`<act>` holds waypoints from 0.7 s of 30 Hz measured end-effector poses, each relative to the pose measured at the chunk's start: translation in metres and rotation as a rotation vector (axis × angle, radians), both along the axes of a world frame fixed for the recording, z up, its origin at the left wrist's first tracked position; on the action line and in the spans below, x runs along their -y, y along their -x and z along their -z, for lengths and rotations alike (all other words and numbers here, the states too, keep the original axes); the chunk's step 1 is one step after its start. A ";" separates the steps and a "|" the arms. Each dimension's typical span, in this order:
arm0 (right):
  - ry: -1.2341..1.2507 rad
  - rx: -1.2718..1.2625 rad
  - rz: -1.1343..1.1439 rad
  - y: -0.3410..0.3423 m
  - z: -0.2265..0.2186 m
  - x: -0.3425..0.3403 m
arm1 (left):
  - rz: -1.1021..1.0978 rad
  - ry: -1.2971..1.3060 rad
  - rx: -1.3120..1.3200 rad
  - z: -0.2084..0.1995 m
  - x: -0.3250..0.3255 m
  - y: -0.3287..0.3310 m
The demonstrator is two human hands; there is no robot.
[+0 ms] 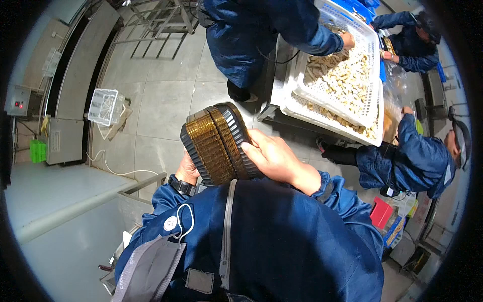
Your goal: Packing sliced and whole mushrooms into gold plastic trays.
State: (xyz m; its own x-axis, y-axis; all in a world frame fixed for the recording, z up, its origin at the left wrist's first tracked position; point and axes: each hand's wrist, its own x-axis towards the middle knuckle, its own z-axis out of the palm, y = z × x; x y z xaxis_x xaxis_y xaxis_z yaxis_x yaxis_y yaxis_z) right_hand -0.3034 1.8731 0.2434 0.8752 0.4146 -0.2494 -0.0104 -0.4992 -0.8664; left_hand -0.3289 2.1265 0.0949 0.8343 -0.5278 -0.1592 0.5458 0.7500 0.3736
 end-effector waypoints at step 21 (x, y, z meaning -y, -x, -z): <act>0.053 -0.196 -0.181 -0.007 -0.015 -0.018 | -0.041 -0.083 0.032 -0.017 0.007 -0.006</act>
State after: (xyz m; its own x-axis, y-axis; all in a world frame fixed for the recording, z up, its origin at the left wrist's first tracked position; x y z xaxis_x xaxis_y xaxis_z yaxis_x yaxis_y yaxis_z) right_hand -0.2963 1.8907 0.2583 0.7208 0.5415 -0.4328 -0.0822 -0.5531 -0.8290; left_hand -0.3229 2.1196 0.1122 0.8602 -0.4792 -0.1743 0.5023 0.7371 0.4521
